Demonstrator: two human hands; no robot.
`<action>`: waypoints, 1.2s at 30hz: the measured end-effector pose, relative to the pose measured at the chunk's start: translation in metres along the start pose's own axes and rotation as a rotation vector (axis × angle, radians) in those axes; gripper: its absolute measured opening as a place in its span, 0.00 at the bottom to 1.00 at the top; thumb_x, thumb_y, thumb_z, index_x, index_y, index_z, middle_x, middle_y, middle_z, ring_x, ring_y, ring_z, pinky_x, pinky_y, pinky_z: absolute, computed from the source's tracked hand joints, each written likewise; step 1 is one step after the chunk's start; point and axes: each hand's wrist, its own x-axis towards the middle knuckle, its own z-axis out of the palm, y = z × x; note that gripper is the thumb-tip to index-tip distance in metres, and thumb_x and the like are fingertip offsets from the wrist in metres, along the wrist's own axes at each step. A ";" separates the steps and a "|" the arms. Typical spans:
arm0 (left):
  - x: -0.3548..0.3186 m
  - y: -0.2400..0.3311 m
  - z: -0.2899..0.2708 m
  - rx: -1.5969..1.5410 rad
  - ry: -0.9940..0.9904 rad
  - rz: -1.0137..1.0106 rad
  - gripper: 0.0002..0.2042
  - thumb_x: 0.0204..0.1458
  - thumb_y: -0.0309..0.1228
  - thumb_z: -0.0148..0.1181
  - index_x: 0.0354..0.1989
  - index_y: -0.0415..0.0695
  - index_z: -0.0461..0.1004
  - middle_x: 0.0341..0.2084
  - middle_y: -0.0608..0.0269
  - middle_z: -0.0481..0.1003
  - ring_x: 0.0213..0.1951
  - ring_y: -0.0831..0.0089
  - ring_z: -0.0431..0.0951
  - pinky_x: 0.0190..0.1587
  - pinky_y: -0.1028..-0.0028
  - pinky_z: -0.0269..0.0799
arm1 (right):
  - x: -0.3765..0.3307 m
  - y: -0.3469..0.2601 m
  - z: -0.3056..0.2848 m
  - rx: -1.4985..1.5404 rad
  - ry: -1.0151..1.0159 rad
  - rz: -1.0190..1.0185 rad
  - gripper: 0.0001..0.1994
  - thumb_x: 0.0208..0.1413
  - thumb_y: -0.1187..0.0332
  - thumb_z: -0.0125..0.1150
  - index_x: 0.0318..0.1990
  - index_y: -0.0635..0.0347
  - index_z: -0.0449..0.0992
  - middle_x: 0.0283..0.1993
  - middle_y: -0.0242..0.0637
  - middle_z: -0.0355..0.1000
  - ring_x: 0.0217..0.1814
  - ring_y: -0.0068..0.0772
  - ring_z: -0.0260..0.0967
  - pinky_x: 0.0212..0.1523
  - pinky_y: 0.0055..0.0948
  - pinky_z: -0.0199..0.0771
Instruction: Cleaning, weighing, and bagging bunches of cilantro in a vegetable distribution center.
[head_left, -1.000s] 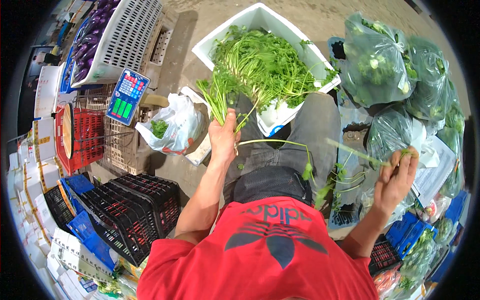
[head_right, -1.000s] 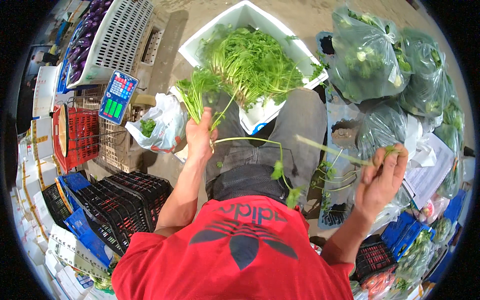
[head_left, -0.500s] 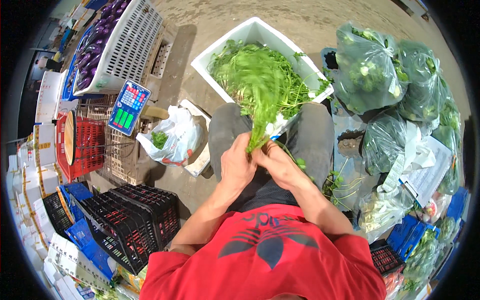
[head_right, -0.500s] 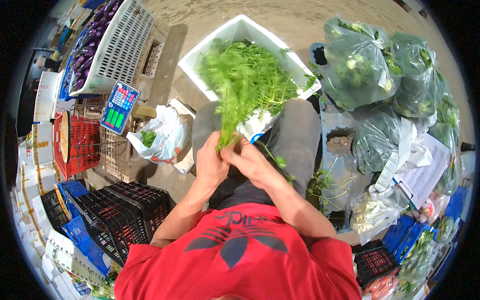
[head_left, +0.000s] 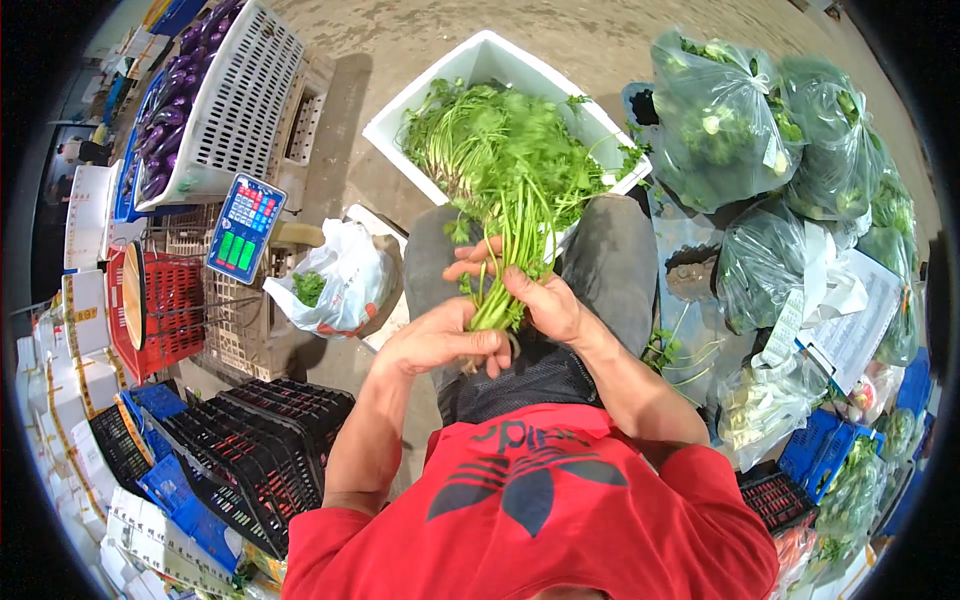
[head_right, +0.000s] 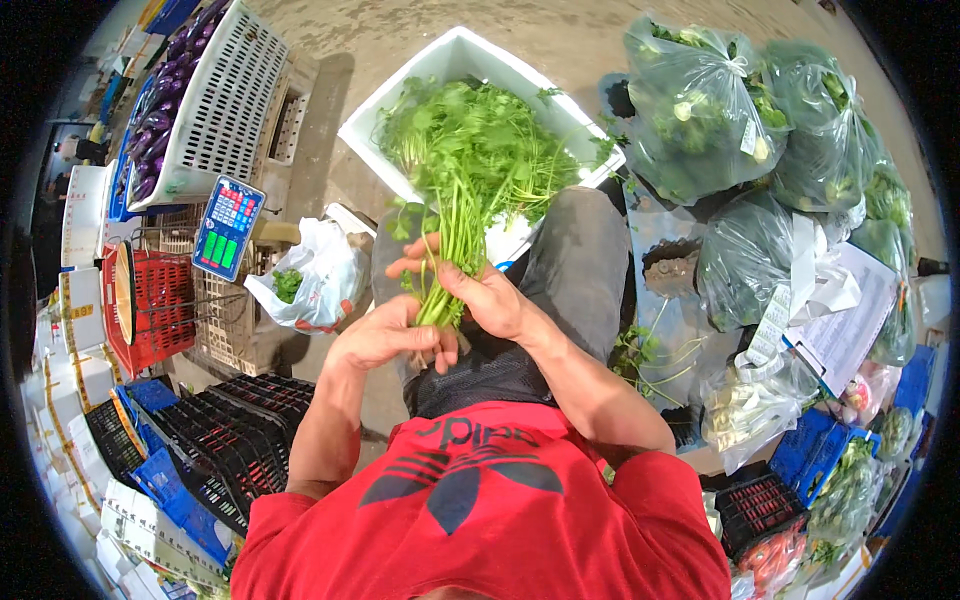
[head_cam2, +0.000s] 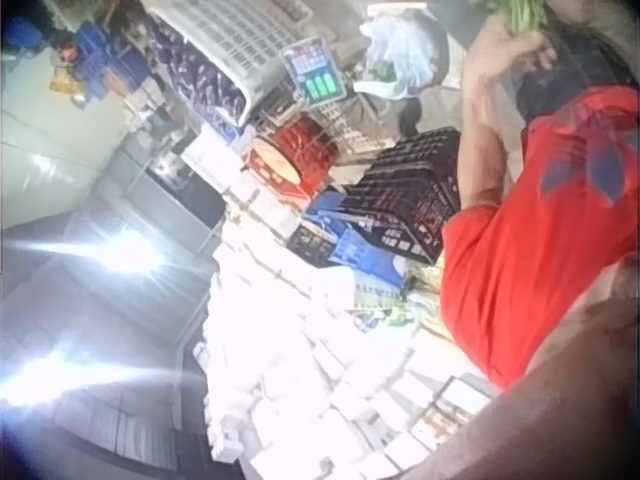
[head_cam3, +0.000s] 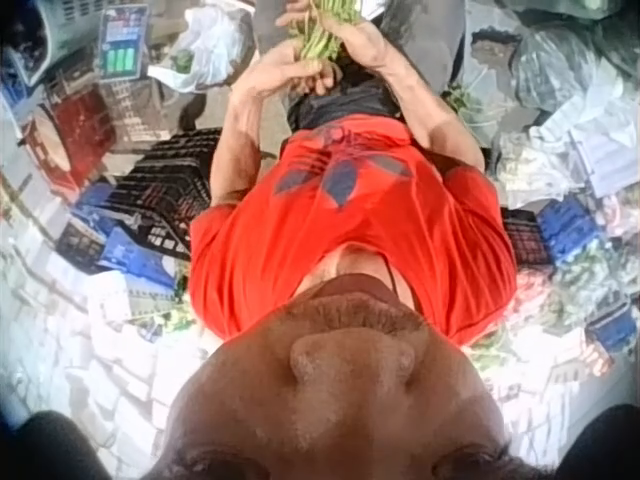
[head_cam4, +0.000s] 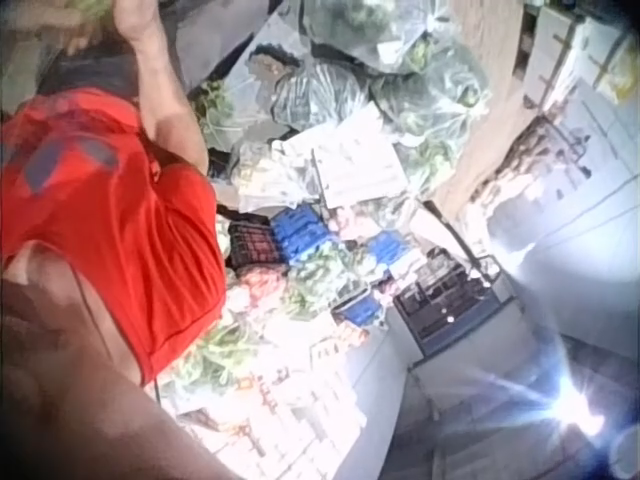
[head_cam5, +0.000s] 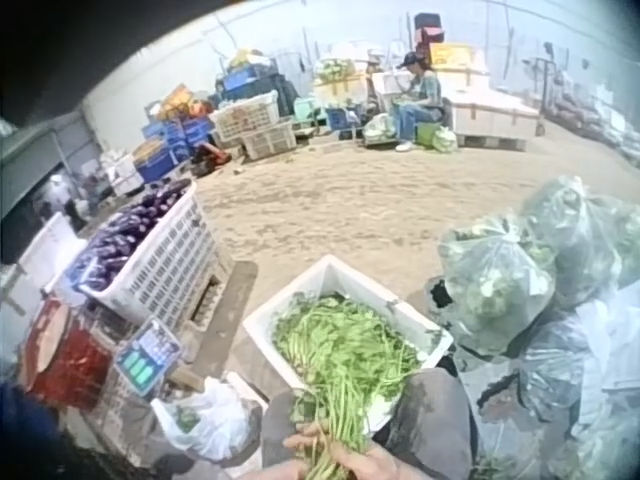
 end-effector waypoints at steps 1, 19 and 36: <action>0.003 -0.005 0.008 -0.156 0.034 0.055 0.22 0.58 0.43 0.67 0.52 0.39 0.72 0.32 0.54 0.81 0.32 0.68 0.83 0.34 0.74 0.76 | -0.003 -0.004 0.003 0.046 -0.013 0.011 0.23 0.74 0.58 0.46 0.68 0.62 0.60 0.66 0.52 0.67 0.68 0.41 0.65 0.68 0.41 0.65; 0.021 -0.011 0.032 0.304 0.687 0.075 0.15 0.59 0.28 0.61 0.54 0.42 0.73 0.28 0.62 0.78 0.25 0.76 0.75 0.31 0.72 0.73 | 0.018 -0.070 0.002 -1.039 0.598 -0.148 0.12 0.60 0.69 0.63 0.49 0.62 0.80 0.22 0.35 0.72 0.22 0.24 0.67 0.27 0.32 0.68; 0.014 -0.015 0.030 0.351 0.694 0.214 0.17 0.56 0.23 0.62 0.55 0.40 0.76 0.34 0.67 0.79 0.37 0.80 0.73 0.45 0.73 0.72 | 0.021 -0.069 -0.030 -1.150 0.870 -0.103 0.12 0.58 0.69 0.67 0.43 0.67 0.74 0.30 0.34 0.73 0.30 0.24 0.68 0.32 0.28 0.70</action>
